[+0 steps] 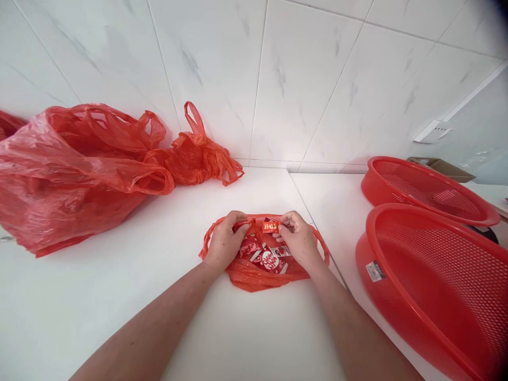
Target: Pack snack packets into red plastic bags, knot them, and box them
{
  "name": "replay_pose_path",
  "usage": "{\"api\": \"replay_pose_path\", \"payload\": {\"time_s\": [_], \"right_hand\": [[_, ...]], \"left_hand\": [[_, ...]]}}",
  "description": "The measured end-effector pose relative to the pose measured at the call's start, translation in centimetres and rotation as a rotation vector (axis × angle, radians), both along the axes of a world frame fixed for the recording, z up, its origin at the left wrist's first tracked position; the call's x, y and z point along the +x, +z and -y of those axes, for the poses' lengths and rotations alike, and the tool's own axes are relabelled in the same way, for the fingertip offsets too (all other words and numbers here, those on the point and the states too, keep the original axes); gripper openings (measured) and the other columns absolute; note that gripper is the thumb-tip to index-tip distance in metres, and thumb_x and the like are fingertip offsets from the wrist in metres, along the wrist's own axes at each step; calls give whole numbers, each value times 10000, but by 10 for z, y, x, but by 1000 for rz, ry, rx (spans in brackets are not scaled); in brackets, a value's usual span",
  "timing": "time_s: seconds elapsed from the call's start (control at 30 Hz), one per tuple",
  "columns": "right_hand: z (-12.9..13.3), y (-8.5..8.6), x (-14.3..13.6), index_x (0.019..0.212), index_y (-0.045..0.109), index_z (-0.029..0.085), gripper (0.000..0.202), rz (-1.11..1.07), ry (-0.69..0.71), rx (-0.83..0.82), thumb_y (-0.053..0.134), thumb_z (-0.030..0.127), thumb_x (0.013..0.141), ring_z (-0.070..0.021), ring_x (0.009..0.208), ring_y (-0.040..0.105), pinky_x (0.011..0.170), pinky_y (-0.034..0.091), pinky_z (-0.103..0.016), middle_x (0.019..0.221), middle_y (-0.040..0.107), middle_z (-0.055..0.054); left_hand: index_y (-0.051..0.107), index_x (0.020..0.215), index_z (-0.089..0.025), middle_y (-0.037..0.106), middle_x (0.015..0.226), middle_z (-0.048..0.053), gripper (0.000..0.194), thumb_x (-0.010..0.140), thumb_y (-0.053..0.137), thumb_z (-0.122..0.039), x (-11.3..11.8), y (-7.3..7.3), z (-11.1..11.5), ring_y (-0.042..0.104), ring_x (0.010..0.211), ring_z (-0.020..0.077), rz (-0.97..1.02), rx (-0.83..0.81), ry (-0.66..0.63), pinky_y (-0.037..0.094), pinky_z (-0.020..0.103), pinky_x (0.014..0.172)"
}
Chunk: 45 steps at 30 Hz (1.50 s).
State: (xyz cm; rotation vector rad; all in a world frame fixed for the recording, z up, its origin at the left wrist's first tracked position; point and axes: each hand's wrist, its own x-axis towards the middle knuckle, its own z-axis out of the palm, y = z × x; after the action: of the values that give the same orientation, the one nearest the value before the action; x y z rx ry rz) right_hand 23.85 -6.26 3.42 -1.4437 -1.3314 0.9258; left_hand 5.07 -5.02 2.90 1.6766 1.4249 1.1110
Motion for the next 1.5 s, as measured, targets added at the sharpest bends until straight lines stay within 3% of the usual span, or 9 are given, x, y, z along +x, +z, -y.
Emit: {"api": "replay_pose_path", "payload": {"time_s": [0.23, 0.43, 0.63, 0.87, 1.2, 1.5], "right_hand": [[2, -4, -7, 837, 515, 258, 77, 50, 43, 8, 448, 262, 799, -146, 723, 661, 623, 538, -277, 819, 617, 22], [5, 3, -12, 1131, 564, 305, 364, 110, 238, 45, 460, 191, 802, -150, 1014, 607, 878, 499, -320, 1149, 613, 6], [6, 8, -4, 1084, 618, 279, 312, 199, 156, 88, 439, 215, 836, -147, 975, 615, 865, 488, -303, 1047, 656, 4], [4, 12, 5, 941, 660, 258, 243, 313, -27, 118, 459, 196, 820, -143, 901, 630, 812, 497, -283, 981, 682, 10], [-2, -1, 5, 1127, 588, 271, 413, 624, 68, 102, 578, 142, 734, -184, 993, 592, 819, 475, -303, 1111, 640, -6], [-4, -7, 6, 1050, 584, 244, 389, 696, 18, 206, 518, 71, 707, -181, 943, 571, 817, 455, -320, 1027, 604, -32]], "left_hand": [[541, 883, -254, 635, 877, -32, 93, 848, 461, -284, -1, -3, -1, 579, 752, 133, 36, 41, -3, 467, 258, 722], [557, 910, -257, 630, 905, -25, 123, 843, 455, -269, -1, -5, -2, 578, 778, 135, 73, 48, -32, 460, 257, 729], [567, 916, -264, 641, 864, -34, 129, 837, 465, -266, -2, -7, -3, 570, 710, 129, 57, 3, -27, 451, 252, 663], [580, 941, -262, 653, 909, -28, 155, 836, 469, -236, -2, -11, -6, 596, 790, 135, 46, 16, -35, 462, 261, 731], [600, 1058, -286, 626, 1142, -27, 264, 836, 473, -218, -2, -6, -4, 589, 1012, 167, -53, 75, -69, 445, 304, 910], [613, 1037, -257, 635, 1136, -13, 266, 817, 478, -192, -2, -3, -4, 576, 1049, 175, -106, 126, -51, 440, 309, 940]]}}
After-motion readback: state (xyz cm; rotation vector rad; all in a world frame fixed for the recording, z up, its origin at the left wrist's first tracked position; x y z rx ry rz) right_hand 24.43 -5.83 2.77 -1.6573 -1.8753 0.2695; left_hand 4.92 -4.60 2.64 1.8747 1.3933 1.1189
